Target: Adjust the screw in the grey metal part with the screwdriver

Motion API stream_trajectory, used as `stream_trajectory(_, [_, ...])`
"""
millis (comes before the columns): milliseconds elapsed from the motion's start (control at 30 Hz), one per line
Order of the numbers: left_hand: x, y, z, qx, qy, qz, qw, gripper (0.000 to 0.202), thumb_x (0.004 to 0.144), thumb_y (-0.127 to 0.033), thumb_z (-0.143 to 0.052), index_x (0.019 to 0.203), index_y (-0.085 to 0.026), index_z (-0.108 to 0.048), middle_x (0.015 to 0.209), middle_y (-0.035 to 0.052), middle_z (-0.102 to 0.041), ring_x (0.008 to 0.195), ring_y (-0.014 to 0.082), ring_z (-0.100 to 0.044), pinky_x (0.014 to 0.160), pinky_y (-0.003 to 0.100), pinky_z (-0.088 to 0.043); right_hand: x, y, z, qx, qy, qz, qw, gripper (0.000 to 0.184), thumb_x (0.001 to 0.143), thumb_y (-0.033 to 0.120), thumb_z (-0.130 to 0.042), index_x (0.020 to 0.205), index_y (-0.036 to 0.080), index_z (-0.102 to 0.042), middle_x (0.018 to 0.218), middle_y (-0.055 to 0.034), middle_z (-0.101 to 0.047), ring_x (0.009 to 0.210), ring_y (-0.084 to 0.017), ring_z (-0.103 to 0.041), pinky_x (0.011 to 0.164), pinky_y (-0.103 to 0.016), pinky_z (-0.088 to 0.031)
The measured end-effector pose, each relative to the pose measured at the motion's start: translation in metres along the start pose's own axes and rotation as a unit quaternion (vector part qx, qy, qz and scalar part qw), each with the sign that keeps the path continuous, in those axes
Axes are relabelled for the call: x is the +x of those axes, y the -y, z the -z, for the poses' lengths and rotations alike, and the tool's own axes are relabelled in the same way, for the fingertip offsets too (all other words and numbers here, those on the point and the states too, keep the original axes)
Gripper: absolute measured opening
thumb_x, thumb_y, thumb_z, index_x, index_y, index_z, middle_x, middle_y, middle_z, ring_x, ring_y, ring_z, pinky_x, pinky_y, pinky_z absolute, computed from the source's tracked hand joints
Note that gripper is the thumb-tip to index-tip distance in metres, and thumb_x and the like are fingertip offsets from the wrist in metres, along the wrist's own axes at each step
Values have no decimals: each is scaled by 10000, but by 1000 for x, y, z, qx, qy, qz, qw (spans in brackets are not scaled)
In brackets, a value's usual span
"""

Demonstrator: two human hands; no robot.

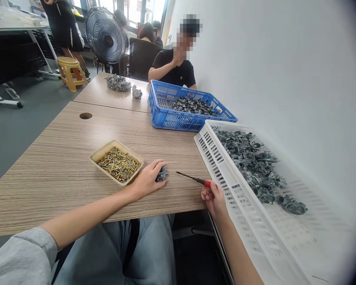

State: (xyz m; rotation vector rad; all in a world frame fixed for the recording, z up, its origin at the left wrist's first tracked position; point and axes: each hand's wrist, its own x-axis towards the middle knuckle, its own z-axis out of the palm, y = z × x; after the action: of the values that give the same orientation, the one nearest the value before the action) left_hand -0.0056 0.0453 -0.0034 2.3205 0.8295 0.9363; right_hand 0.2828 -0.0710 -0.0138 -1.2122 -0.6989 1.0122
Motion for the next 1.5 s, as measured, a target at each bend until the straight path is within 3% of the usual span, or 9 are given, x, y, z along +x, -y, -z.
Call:
stream_trajectory(133, [2, 2, 2, 7, 30, -5, 999, 690, 895, -276, -703, 1510, -232, -392, 1543, 149, -482, 1411, 333, -519, 1170, 497, -467, 0, -1, 1, 4, -3, 0, 1000, 381, 859, 570, -801, 927, 204, -724, 581, 20, -591, 473, -100, -446, 441, -231, -410])
stream_trajectory(300, [4, 8, 5, 33, 90, -39, 995, 915, 814, -161, -660, 1613, -228, -220, 1669, 197, -264, 1425, 382, -485, 1113, 518, -488, -1, 1, 0, 1, -5, -2, 1000, 410, 830, 591, -823, 911, 200, -729, 579, 18, -594, 471, -95, -442, 430, -226, -405])
stream_trajectory(500, [2, 2, 5, 68, 64, -23, 995, 726, 825, -204, -650, 1492, -220, -363, 1397, 150, -518, 1209, 331, -604, 1019, 475, -513, 0, 2, -1, 13, -5, -4, 1000, 403, 820, 592, -833, 890, 206, -737, 575, 19, -595, 466, -91, -447, 434, -225, -419])
stream_trajectory(667, [-1, -6, 4, 95, 62, 0, 994, 515, 903, -315, -654, 1365, -201, -454, 1270, 126, -607, 1138, 332, -632, 959, 474, -512, 0, 2, -2, 16, 0, -7, 1000, 385, 828, 574, -835, 865, 205, -731, 577, 14, -608, 472, -85, -455, 445, -215, -425])
stream_trajectory(900, [3, 2, 3, 62, -14, 55, 996, 479, 978, -406, -634, 1374, -193, -468, 1265, 118, -661, 1160, 310, -630, 1032, 472, -496, 0, 3, -2, 17, 1, -4, 1000, 388, 825, 579, -833, 864, 211, -716, 574, 22, -595, 475, -91, -461, 444, -215, -422])
stream_trajectory(1033, [4, 4, 3, 40, 1, 47, 998, 451, 1026, -422, -562, 1416, -213, -475, 1320, 109, -649, 1212, 296, -628, 1053, 454, -499, 0, 3, -2, 20, 3, -3, 1000, 382, 828, 568, -833, 854, 205, -717, 580, 18, -595, 484, -96, -463, 452, -222, -419])
stream_trajectory(1200, [5, -5, 7, 36, 2, 75, 997, 457, 1004, -439, -587, 1412, -240, -536, 1323, 78, -656, 1129, 265, -675, 1000, 412, -536, 0, 3, -2, 10, 6, 0, 1000, 383, 845, 575, -809, 844, 208, -703, 591, 15, -597, 480, -103, -463, 446, -235, -406])
stream_trajectory(1367, [3, -10, 12, 83, 35, 46, 995, 485, 957, -482, -625, 1379, -245, -583, 1229, 80, -711, 1172, 336, -615, 994, 482, -522, 1, 4, -4, 21, -4, -2, 1000, 388, 820, 568, -833, 800, 205, -695, 564, 17, -586, 471, -101, -447, 446, -237, -400])
stream_trajectory(1500, [6, -2, 10, 8, 36, 30, 999, 389, 987, -465, -589, 1291, -221, -590, 1226, 88, -698, 1184, 305, -600, 1050, 472, -483, 0, 4, -4, 21, 4, -2, 1000, 381, 829, 567, -826, 815, 206, -705, 573, 12, -594, 474, -103, -448, 449, -238, -406])
